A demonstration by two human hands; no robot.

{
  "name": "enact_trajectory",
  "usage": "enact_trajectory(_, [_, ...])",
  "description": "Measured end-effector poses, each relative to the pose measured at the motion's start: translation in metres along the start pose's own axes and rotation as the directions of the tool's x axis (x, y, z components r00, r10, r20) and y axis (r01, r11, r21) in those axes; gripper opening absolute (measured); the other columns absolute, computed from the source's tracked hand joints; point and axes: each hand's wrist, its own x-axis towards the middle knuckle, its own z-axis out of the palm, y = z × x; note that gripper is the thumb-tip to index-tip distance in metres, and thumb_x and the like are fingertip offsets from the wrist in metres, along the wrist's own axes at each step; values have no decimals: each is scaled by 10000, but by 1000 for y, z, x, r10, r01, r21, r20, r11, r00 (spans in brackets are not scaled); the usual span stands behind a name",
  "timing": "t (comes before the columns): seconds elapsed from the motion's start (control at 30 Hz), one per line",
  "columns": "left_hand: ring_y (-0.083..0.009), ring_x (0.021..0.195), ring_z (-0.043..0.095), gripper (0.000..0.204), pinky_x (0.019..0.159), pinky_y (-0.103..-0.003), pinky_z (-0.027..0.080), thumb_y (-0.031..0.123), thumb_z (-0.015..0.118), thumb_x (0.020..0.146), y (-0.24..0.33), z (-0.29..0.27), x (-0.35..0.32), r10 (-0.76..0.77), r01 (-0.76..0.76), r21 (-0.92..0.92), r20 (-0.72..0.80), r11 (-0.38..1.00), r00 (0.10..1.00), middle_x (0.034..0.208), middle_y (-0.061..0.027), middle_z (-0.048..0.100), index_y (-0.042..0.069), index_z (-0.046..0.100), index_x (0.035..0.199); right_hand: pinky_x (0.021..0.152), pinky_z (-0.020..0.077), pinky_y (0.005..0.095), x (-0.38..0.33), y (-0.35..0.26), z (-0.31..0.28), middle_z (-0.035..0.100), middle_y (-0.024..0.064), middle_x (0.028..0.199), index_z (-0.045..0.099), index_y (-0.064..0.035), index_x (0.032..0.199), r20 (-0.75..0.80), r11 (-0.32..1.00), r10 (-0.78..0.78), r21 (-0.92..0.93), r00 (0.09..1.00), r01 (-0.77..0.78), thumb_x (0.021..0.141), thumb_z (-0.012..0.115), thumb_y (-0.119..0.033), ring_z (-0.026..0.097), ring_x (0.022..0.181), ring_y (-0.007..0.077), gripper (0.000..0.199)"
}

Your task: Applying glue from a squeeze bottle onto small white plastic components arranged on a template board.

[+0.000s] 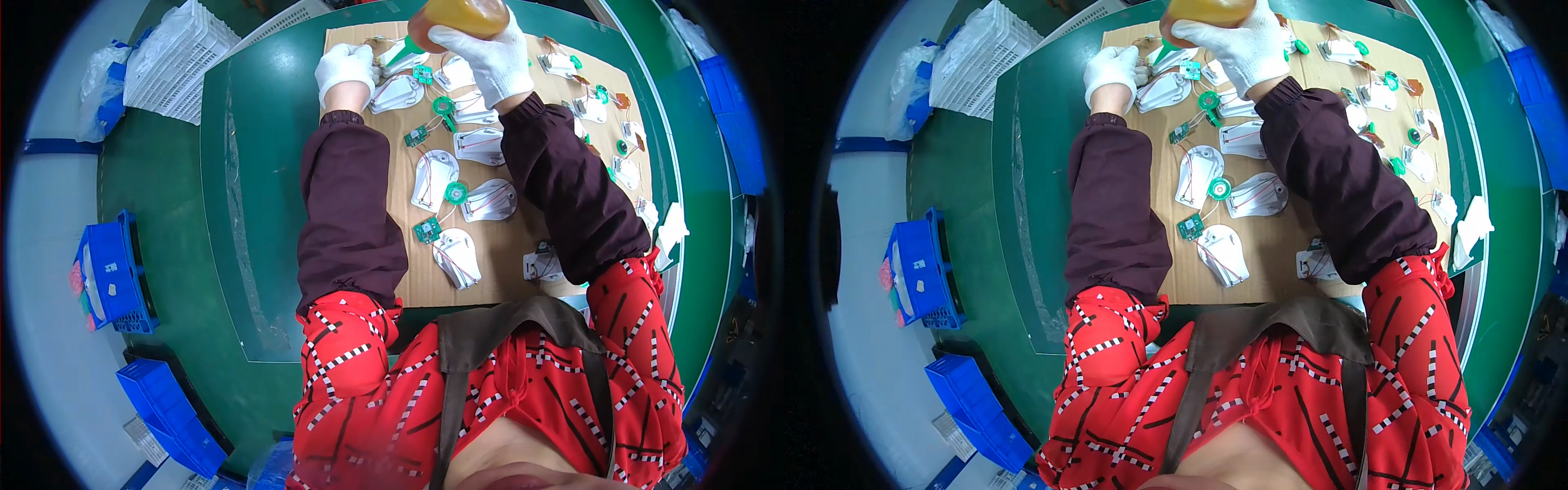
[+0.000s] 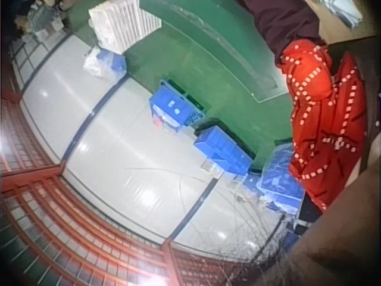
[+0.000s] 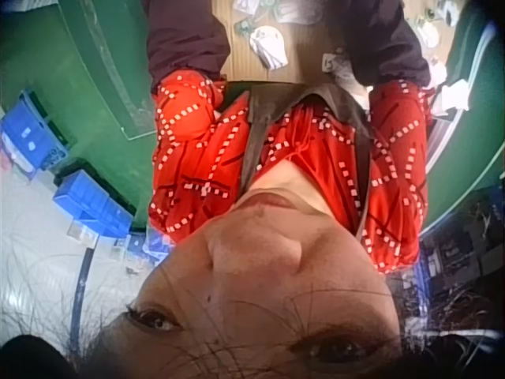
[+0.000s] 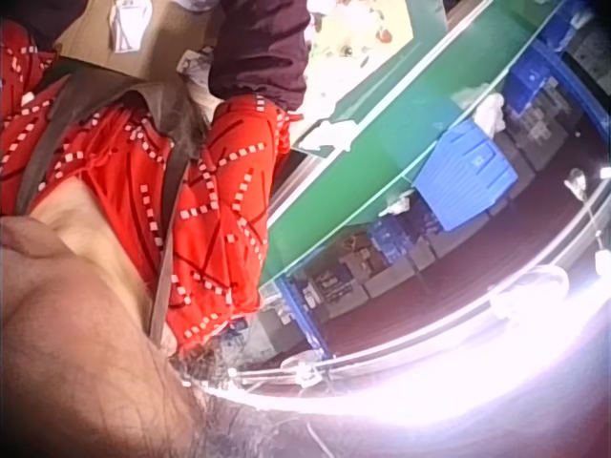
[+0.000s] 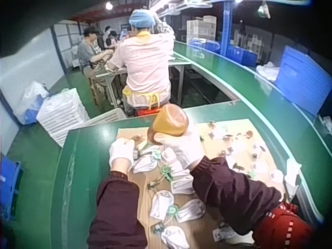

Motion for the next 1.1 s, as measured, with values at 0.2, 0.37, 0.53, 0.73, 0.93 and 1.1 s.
enact_trajectory(0.2, [-177, 570, 600, 194, 521, -279, 499, 121, 549, 817, -16, -6, 11, 107, -103, 103, -30, 989, 994, 729, -123, 610, -57, 550, 894, 789, 465, 278, -4, -2, 4, 575, 55, 992, 475, -31, 1132, -11, 991, -3, 135, 1000, 5, 606, 768, -28, 562, 890, 143, 602])
enact_trajectory(0.37, [-173, 570, 600, 189, 507, -272, 493, 113, 549, 816, -15, -5, 11, 101, -96, 108, -37, 989, 994, 723, -124, 610, -56, 556, 898, 793, 458, 282, -1, -1, 6, 570, 54, 1001, 476, -32, 1130, -30, 998, -16, 65, 999, 18, 608, 763, -21, 555, 899, 146, 595])
enact_trajectory(0.53, [-167, 559, 593, 178, 493, -267, 488, 106, 543, 820, -14, -5, 9, 106, -100, 120, -49, 988, 993, 714, -128, 606, -56, 558, 891, 802, 455, 283, -4, -1, 11, 569, 54, 1004, 482, -35, 1128, -29, 994, -12, 108, 1000, 15, 612, 756, -12, 551, 910, 145, 585])
enact_trajectory(0.73, [-178, 563, 613, 209, 533, -291, 481, 203, 599, 770, -8, -5, 3, -7, 8, 16, -73, 1000, 997, 704, -121, 635, 4, 633, 823, 806, 455, 285, -6, 2, 9, 569, 52, 1009, 479, -39, 1132, -7, 989, -10, 148, 1000, 11, 612, 753, -2, 550, 916, 146, 589])
enact_trajectory(0.93, [-160, 533, 580, 183, 468, -277, 475, 123, 552, 811, -15, -9, 9, 131, -126, 81, -52, 989, 990, 713, -120, 604, -45, 561, 882, 802, 457, 287, -6, 4, 10, 575, 53, 993, 490, -33, 1111, -49, 987, 4, 163, 999, 4, 616, 751, -3, 554, 906, 146, 560])
enact_trajectory(1.1, [-163, 552, 598, 206, 480, -276, 479, 148, 559, 802, -16, -10, 8, 82, -76, 128, -39, 989, 996, 701, -115, 609, -42, 572, 882, 794, 459, 284, -2, 6, 14, 580, 55, 979, 492, -27, 1104, -68, 993, -59, 93, 996, 65, 618, 753, -6, 558, 890, 144, 551])
